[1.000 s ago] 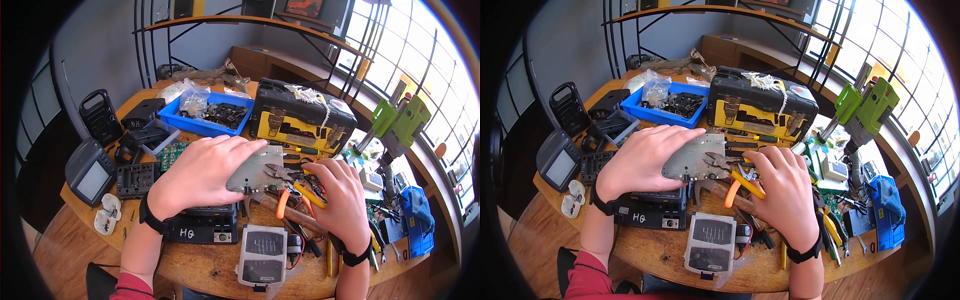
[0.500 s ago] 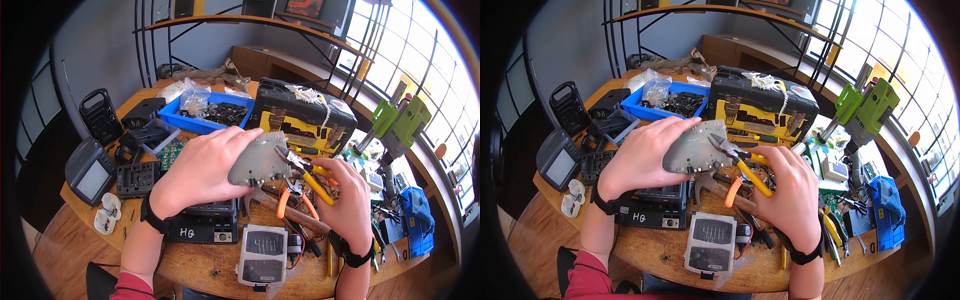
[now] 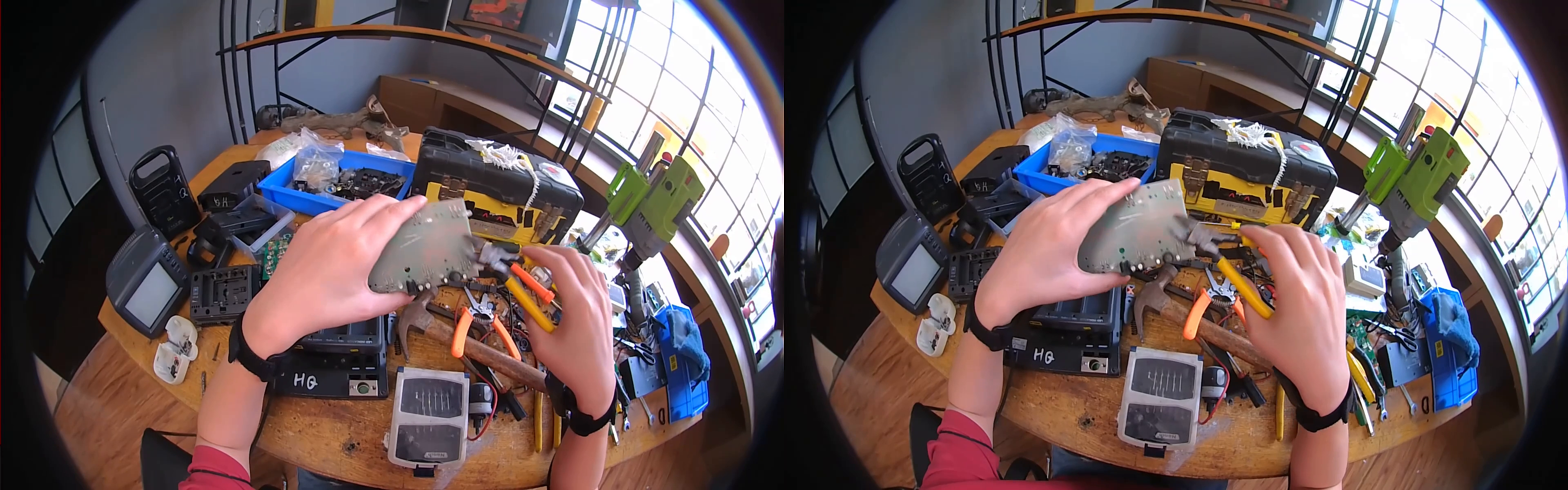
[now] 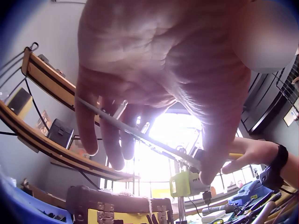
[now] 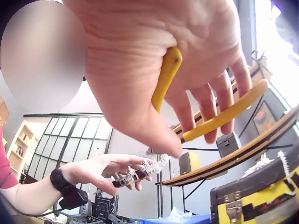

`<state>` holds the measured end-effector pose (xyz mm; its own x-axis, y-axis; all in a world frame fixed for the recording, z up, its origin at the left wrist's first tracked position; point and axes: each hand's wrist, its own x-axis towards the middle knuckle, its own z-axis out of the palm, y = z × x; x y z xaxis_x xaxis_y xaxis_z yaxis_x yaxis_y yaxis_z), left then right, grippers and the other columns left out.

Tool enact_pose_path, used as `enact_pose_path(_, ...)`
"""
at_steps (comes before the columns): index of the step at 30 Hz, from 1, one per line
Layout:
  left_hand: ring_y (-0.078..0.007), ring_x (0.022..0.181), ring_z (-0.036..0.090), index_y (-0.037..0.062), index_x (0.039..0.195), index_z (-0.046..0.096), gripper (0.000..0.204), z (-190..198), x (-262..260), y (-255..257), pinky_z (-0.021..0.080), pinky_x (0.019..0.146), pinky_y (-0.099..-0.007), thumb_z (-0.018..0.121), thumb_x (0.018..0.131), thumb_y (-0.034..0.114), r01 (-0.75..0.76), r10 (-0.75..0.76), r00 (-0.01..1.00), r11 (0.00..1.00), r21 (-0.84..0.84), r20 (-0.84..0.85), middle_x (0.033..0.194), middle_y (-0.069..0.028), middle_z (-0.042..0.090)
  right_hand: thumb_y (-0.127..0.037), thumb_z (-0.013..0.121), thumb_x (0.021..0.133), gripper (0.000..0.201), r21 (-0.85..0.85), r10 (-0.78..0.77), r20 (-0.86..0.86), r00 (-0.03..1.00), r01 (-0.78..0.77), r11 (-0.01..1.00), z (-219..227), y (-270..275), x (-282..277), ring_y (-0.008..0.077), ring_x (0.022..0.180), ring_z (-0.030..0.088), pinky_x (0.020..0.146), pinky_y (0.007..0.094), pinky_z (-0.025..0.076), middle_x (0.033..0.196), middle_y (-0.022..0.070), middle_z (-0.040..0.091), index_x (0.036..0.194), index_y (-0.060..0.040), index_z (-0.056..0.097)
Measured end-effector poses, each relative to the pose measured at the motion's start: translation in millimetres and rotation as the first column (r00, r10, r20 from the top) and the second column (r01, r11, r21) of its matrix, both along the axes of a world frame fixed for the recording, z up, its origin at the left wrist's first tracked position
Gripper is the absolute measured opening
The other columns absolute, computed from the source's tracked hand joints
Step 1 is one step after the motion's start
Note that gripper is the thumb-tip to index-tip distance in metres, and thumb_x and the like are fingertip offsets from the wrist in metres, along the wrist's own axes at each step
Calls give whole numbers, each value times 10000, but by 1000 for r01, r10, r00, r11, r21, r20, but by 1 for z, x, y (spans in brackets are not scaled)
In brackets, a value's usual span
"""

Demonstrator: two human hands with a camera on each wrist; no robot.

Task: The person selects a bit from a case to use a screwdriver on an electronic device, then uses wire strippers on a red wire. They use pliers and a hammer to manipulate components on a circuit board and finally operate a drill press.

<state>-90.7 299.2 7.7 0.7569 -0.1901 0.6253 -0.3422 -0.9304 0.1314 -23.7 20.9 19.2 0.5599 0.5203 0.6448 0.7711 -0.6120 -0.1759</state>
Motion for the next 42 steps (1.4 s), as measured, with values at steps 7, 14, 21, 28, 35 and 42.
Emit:
enact_pose_path(7, -386, 1155, 659, 71, 1533, 448, 1007, 2, -1, -5, 524, 1001, -460, 909, 661, 271, 161, -160, 986, 987, 17, -50, 1238, -199, 681, -17, 759, 645, 579, -16, 86, 16, 996, -86, 996, -2, 1, 2, 341, 1083, 611, 975, 444, 451, 1145, 111, 658, 1212, -89, 663)
enact_pose_path(14, -394, 1079, 672, 77, 1604, 333, 1128, 1, -2, -7, 527, 956, -474, 906, 654, 280, 189, -191, 974, 982, -23, -126, 1174, -190, 691, -20, 753, 674, 529, -79, 67, 130, 989, -58, 995, -2, 3, 1, 331, 1055, 607, 945, 441, 456, 1100, 103, 645, 1191, -90, 665)
enact_pose_path(21, -388, 1108, 670, 74, 1603, 330, 1124, 1, -4, -8, 522, 982, -469, 902, 657, 271, 196, -198, 966, 980, -32, -165, 1206, -168, 695, -30, 753, 697, 418, -120, 54, 118, 992, -40, 992, -4, 3, 0, 296, 894, 617, 813, 412, 465, 951, 69, 637, 1102, -110, 686)
enact_pose_path(28, -379, 1174, 648, 79, 1577, 379, 1096, 11, -8, -4, 513, 1023, -461, 920, 646, 288, 191, -196, 978, 979, -70, -75, 1289, -169, 668, 14, 758, 653, 466, -59, 23, 22, 999, -21, 998, -3, -1, 2, 302, 915, 643, 869, 416, 487, 945, 84, 673, 1101, -95, 688)
enact_pose_path(35, -382, 1162, 646, 21, 1277, 614, 756, 13, -10, 2, 505, 1032, -460, 916, 673, 360, 108, -115, 991, 988, -106, -66, 1238, -170, 678, -21, 786, 675, 474, 27, -4, -14, 1000, 4, 1000, -6, -3, 9, 308, 1000, 647, 896, 421, 473, 1015, 75, 684, 1131, -108, 690)
enact_pose_path(42, -354, 1170, 658, 66, 1377, 591, 851, 10, -5, 1, 515, 1027, -443, 927, 631, 300, 51, -51, 998, 999, -2, -29, 1279, -149, 675, -19, 770, 678, 531, -34, 44, 93, 995, -41, 999, 2, 1, -3, 329, 1043, 618, 929, 436, 457, 1089, 101, 647, 1192, -100, 670)
